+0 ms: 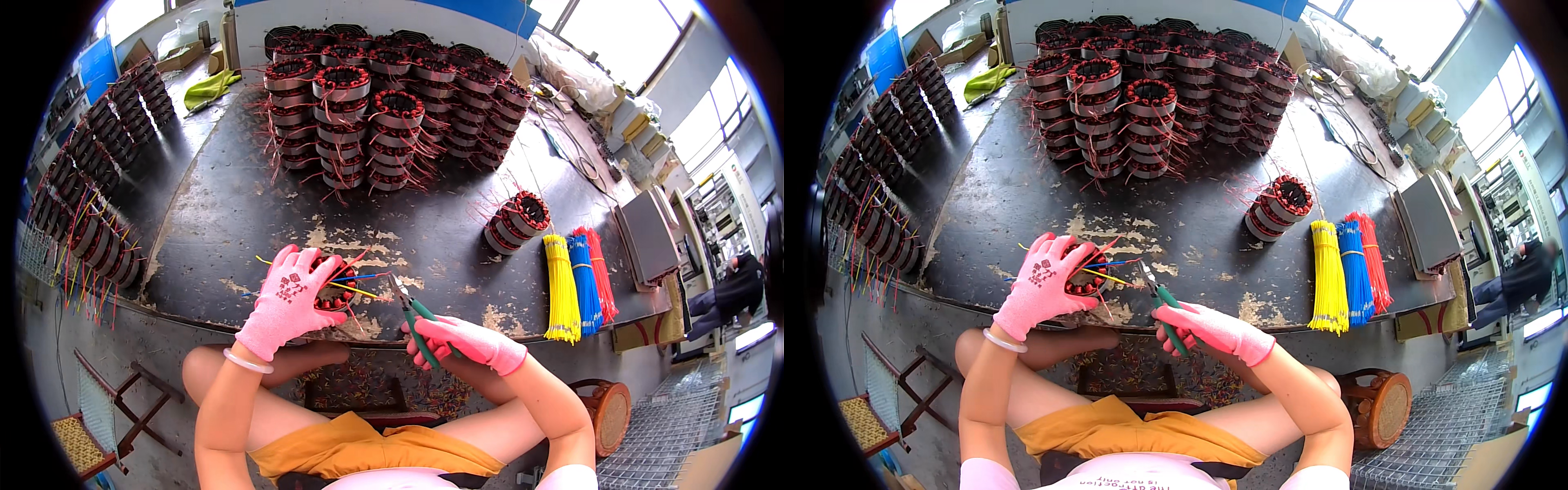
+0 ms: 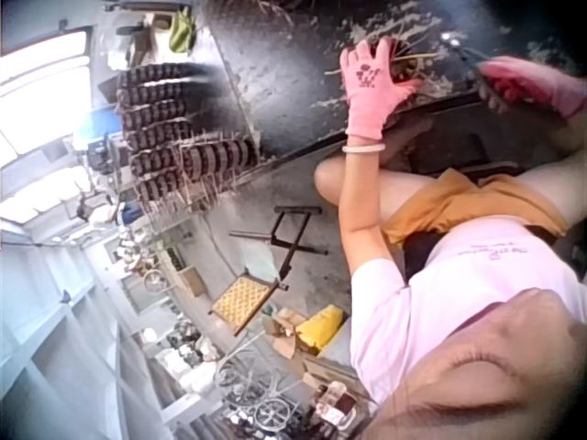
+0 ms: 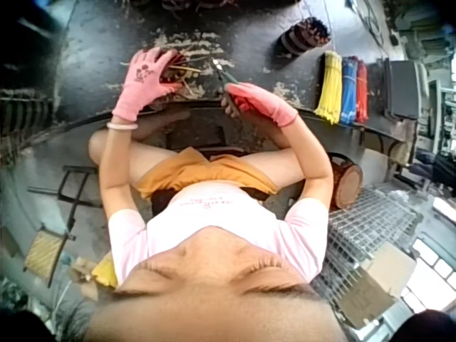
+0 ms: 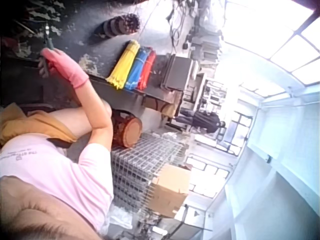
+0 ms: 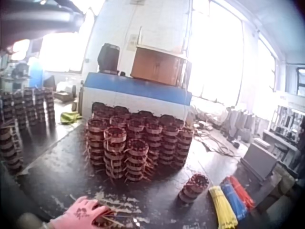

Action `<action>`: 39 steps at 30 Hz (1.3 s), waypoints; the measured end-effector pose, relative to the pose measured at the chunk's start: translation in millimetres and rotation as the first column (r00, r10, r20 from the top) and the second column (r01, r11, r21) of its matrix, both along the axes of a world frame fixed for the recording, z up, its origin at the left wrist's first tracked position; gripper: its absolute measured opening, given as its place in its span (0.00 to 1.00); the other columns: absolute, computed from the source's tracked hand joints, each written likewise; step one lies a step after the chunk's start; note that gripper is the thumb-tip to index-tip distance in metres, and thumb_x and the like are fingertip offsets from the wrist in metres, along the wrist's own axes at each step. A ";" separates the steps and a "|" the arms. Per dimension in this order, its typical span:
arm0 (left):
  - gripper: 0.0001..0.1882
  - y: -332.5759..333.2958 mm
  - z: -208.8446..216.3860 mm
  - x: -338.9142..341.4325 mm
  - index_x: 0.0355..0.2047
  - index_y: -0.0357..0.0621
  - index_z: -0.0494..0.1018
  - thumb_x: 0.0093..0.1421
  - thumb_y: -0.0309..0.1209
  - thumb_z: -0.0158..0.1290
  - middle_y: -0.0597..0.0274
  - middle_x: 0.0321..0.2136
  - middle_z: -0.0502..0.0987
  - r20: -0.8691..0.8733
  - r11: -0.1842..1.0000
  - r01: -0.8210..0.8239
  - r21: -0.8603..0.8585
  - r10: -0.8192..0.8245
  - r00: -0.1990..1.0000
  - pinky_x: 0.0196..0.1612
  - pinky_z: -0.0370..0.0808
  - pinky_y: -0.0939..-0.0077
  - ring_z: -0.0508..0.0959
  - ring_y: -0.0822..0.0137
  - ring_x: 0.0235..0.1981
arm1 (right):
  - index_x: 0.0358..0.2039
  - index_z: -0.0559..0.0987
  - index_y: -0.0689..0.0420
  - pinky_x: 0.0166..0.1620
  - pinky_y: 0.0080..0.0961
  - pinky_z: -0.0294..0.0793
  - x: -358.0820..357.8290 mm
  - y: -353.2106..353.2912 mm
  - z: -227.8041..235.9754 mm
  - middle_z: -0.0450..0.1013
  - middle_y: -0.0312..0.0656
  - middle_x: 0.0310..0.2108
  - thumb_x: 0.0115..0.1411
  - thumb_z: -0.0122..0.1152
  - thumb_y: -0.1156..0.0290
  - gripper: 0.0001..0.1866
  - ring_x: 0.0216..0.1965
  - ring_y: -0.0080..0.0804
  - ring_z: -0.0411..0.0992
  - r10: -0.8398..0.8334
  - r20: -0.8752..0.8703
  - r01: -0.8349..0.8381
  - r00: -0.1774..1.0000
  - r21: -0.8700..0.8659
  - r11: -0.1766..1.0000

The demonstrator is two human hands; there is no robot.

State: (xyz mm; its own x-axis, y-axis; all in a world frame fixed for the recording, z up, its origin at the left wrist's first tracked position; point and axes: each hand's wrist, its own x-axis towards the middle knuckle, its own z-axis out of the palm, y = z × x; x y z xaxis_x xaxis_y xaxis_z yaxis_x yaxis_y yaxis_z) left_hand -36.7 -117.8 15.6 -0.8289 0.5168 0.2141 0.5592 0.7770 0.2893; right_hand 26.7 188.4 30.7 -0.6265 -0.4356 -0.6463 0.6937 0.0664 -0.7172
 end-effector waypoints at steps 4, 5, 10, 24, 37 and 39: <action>0.47 0.4 -0.1 -1.1 0.60 0.49 0.71 0.39 0.49 0.74 0.51 0.55 0.71 0.010 1.000 0.004 -0.011 -0.004 1.000 0.71 0.58 0.49 0.71 0.45 0.59 | 0.56 0.73 0.59 0.41 0.21 0.77 -10.7 -0.6 -3.0 0.77 0.38 0.39 0.70 0.58 0.51 0.26 0.36 0.24 0.76 0.048 -0.014 -0.048 0.999 0.025 0.999; 0.47 0.7 -0.2 -1.0 0.60 0.49 0.71 0.39 0.48 0.74 0.51 0.55 0.71 0.008 1.000 0.004 -0.009 -0.004 1.000 0.71 0.58 0.49 0.71 0.45 0.59 | 0.59 0.71 0.61 0.43 0.21 0.77 -12.3 -0.2 -4.6 0.77 0.39 0.39 0.72 0.57 0.53 0.27 0.36 0.25 0.77 0.062 -0.016 -0.061 0.998 0.027 0.998; 0.48 -0.5 -3.6 -0.1 0.61 0.48 0.70 0.39 0.48 0.74 0.50 0.55 0.71 -0.007 1.000 0.004 0.018 -0.004 1.000 0.71 0.58 0.49 0.70 0.45 0.59 | 0.56 0.74 0.60 0.38 0.21 0.77 -13.7 -7.1 -3.1 0.77 0.38 0.37 0.71 0.56 0.52 0.25 0.32 0.23 0.76 0.035 -0.077 -0.029 0.996 0.086 0.996; 0.49 20.0 8.3 17.7 0.60 0.41 0.70 0.42 0.56 0.71 0.50 0.53 0.73 0.032 0.959 -0.253 -0.129 0.259 0.965 0.63 0.67 0.56 0.72 0.47 0.55 | 0.59 0.71 0.62 0.42 0.24 0.79 -2.5 7.4 -11.8 0.78 0.40 0.42 0.68 0.57 0.43 0.34 0.37 0.27 0.79 0.043 0.018 -0.042 0.999 -0.061 0.997; 0.49 7.4 4.8 7.1 0.59 0.37 0.69 0.41 0.52 0.74 0.46 0.61 0.70 0.089 0.992 -0.122 -0.013 0.123 0.988 0.71 0.60 0.54 0.68 0.45 0.64 | 0.52 0.74 0.58 0.37 0.23 0.76 -16.8 -14.0 -2.7 0.76 0.37 0.37 0.68 0.59 0.46 0.27 0.32 0.26 0.76 -0.035 -0.024 0.035 0.999 0.006 0.999; 0.49 6.5 2.7 7.0 0.59 0.37 0.70 0.42 0.52 0.74 0.46 0.60 0.71 0.084 0.993 -0.118 0.003 0.118 0.989 0.71 0.60 0.54 0.68 0.45 0.64 | 0.50 0.74 0.59 0.35 0.22 0.75 -17.1 -16.5 -0.6 0.76 0.37 0.34 0.68 0.59 0.47 0.26 0.30 0.25 0.76 -0.047 -0.028 0.047 0.999 0.007 0.999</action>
